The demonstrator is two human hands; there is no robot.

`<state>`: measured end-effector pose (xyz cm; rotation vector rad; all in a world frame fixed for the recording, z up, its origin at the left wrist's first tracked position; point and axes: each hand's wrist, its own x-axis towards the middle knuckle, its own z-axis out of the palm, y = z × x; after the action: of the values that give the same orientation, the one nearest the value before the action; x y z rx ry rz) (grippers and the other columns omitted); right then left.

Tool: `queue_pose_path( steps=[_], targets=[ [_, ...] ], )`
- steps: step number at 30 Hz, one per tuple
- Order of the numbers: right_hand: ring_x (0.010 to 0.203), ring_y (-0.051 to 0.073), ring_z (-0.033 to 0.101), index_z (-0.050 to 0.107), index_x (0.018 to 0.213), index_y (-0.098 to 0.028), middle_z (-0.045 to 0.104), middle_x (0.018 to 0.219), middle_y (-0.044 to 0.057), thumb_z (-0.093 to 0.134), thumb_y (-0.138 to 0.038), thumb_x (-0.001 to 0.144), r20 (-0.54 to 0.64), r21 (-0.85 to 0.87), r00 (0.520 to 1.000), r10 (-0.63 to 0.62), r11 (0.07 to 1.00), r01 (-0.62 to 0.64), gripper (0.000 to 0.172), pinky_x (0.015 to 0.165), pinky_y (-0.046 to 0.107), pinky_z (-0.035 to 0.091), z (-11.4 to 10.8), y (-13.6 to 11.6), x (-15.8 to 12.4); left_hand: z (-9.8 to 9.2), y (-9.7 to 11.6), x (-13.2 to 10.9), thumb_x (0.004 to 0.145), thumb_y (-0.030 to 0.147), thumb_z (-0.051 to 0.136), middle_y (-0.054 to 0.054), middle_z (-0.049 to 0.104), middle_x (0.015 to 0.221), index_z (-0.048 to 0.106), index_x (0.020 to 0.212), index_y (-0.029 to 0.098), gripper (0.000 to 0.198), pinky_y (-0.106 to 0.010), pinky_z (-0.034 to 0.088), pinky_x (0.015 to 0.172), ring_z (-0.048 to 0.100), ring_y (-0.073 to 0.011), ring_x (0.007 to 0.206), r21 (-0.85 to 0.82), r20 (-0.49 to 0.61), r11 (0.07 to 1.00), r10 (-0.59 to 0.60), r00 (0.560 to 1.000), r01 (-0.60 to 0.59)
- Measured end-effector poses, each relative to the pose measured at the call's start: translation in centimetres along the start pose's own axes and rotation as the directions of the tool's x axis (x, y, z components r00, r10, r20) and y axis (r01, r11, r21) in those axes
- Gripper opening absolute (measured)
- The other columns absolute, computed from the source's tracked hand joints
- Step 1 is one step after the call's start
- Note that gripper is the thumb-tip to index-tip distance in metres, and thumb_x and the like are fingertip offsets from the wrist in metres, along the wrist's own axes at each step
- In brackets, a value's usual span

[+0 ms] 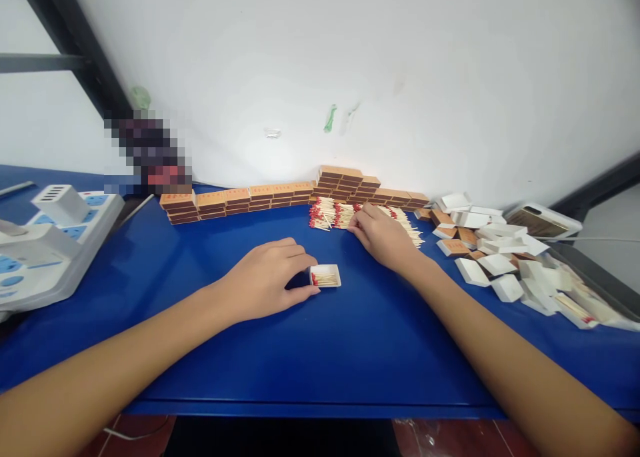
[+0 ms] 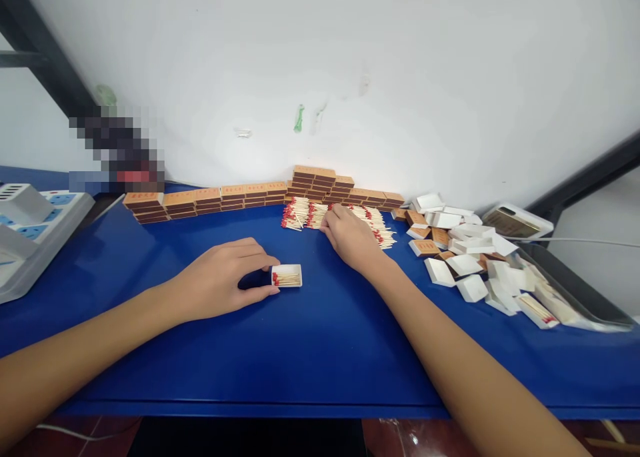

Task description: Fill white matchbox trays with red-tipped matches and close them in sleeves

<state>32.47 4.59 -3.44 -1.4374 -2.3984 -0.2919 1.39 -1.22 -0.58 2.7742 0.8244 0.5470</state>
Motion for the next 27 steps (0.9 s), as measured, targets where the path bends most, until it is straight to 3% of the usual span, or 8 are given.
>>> queue_pose_path(
  steps=[27],
  targets=[
    [0.099,0.030,0.062,0.068,0.107,-0.021,0.065,0.109,0.015,0.044,-0.027,0.112,0.005,0.084,1.000,-0.005,0.996,0.004,0.025,0.085,0.042,0.049,0.1,-1.5,0.3,0.0,-0.1,0.0,0.103,0.037,0.073,-0.006,0.077,0.101,0.076,0.119,0.020,0.024,-0.036,0.054,0.083,0.069,-0.0240,0.099,0.013,-0.006,1.000,0.001,1.000,-0.001]
  ],
)
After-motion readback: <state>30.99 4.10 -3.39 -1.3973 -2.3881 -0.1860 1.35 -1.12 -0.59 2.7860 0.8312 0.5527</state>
